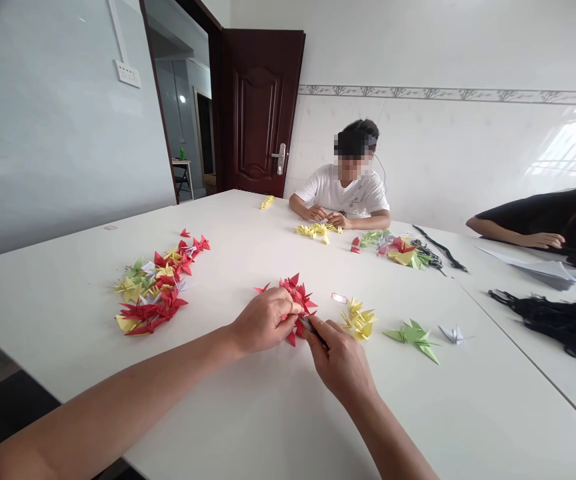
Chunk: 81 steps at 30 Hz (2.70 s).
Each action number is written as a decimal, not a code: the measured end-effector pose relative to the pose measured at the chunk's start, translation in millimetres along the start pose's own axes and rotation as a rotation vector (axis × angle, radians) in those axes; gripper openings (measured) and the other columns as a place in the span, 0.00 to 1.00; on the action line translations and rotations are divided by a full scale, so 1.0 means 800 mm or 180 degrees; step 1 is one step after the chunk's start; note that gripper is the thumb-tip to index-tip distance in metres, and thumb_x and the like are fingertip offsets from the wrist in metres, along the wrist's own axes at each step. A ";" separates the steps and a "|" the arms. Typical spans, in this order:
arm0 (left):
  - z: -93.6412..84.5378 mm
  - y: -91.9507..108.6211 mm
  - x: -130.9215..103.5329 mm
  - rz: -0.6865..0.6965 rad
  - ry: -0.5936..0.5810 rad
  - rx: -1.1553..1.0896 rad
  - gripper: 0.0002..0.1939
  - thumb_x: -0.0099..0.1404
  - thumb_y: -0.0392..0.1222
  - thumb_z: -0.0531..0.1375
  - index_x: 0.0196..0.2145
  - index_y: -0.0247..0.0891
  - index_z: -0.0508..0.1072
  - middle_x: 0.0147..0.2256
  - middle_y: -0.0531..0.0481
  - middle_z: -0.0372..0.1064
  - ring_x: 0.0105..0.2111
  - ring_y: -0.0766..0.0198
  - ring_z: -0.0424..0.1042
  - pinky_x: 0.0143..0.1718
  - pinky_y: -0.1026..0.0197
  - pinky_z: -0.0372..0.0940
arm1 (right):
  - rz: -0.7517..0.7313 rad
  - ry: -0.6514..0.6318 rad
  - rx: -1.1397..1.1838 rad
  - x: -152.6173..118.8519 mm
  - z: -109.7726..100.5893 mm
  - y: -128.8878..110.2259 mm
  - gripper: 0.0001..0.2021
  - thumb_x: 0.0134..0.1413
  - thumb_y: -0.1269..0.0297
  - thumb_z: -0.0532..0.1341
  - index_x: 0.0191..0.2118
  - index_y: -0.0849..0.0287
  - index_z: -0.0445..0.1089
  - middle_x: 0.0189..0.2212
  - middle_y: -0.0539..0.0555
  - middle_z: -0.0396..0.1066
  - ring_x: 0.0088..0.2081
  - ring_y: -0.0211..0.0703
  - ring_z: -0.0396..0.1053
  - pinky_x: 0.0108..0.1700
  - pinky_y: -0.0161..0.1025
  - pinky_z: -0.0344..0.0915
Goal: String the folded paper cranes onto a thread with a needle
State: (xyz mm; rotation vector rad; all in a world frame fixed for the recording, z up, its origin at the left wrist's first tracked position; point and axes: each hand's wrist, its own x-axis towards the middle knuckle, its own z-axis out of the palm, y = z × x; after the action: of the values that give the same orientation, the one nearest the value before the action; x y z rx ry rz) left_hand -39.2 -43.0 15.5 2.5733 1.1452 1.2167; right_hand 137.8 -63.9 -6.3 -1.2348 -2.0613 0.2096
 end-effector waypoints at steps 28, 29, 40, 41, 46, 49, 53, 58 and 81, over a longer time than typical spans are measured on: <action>-0.033 -0.077 0.009 -0.1097 0.0672 -0.0005 0.11 0.55 0.29 0.54 0.32 0.38 0.73 0.34 0.50 0.72 0.34 0.66 0.72 0.36 0.66 0.69 | 0.1305 0.0473 0.0105 0.008 -0.009 -0.001 0.20 0.49 0.48 0.54 0.38 0.59 0.72 0.30 0.53 0.74 0.29 0.43 0.69 0.29 0.36 0.62; -0.033 -0.079 0.008 -0.1130 0.0656 -0.0022 0.11 0.54 0.29 0.54 0.32 0.38 0.73 0.35 0.50 0.72 0.35 0.66 0.72 0.37 0.65 0.69 | 0.1345 0.0477 0.0133 0.008 -0.009 -0.001 0.21 0.49 0.48 0.54 0.38 0.59 0.72 0.29 0.53 0.74 0.29 0.43 0.69 0.29 0.36 0.62; -0.024 -0.083 0.001 -0.1157 0.0346 0.0128 0.12 0.56 0.30 0.54 0.36 0.38 0.74 0.37 0.50 0.74 0.37 0.67 0.73 0.37 0.67 0.68 | 0.1392 -0.0027 0.0173 0.006 0.001 0.009 0.21 0.45 0.46 0.57 0.36 0.56 0.74 0.27 0.51 0.74 0.28 0.44 0.69 0.28 0.37 0.63; -0.024 -0.082 0.001 -0.1165 0.0321 0.0151 0.13 0.56 0.31 0.54 0.37 0.37 0.74 0.37 0.51 0.74 0.36 0.67 0.73 0.37 0.68 0.68 | 0.1416 -0.0075 0.0177 0.006 0.002 0.011 0.22 0.44 0.45 0.57 0.38 0.56 0.74 0.28 0.51 0.75 0.30 0.45 0.70 0.30 0.37 0.63; -0.034 -0.091 0.003 -0.1347 0.0353 0.0460 0.12 0.57 0.35 0.56 0.39 0.38 0.74 0.38 0.49 0.73 0.40 0.64 0.70 0.46 0.62 0.65 | 0.1555 -0.0190 0.0152 0.007 0.003 0.024 0.25 0.43 0.43 0.57 0.43 0.55 0.72 0.34 0.52 0.76 0.35 0.49 0.71 0.34 0.40 0.66; -0.055 -0.109 -0.001 -0.1755 0.0617 0.0876 0.13 0.56 0.34 0.56 0.41 0.36 0.73 0.49 0.40 0.65 0.53 0.50 0.59 0.53 0.47 0.58 | 0.1584 -0.0357 0.0150 0.009 0.004 0.031 0.27 0.41 0.42 0.57 0.43 0.56 0.72 0.36 0.53 0.76 0.36 0.49 0.72 0.33 0.40 0.67; -0.087 -0.137 -0.016 -0.3006 0.0427 0.1794 0.14 0.53 0.35 0.59 0.40 0.34 0.72 0.60 0.34 0.47 0.61 0.39 0.39 0.52 0.37 0.52 | 0.1498 -0.0406 0.0083 0.010 0.003 0.033 0.27 0.42 0.41 0.57 0.42 0.57 0.73 0.35 0.54 0.76 0.34 0.50 0.72 0.31 0.39 0.67; -0.104 -0.157 -0.026 -0.3634 0.0108 0.2043 0.11 0.52 0.37 0.60 0.34 0.32 0.73 0.60 0.32 0.47 0.62 0.38 0.35 0.54 0.37 0.48 | 0.1339 -0.0329 0.0069 0.008 0.001 0.030 0.24 0.44 0.44 0.57 0.40 0.57 0.73 0.34 0.53 0.76 0.36 0.50 0.72 0.34 0.39 0.67; -0.046 -0.067 0.015 -0.1386 0.0575 0.0179 0.11 0.58 0.31 0.54 0.36 0.38 0.74 0.38 0.50 0.73 0.39 0.66 0.72 0.42 0.66 0.67 | 0.1440 -0.0031 0.0251 0.008 -0.001 0.017 0.23 0.45 0.45 0.58 0.41 0.59 0.71 0.28 0.54 0.74 0.30 0.46 0.70 0.30 0.38 0.65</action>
State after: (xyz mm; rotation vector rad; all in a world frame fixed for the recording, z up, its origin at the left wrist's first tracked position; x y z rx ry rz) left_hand -91.7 -4.8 29.3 2.1125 1.6834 1.3339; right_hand 146.2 -51.4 -8.9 -1.6376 -1.7373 0.5001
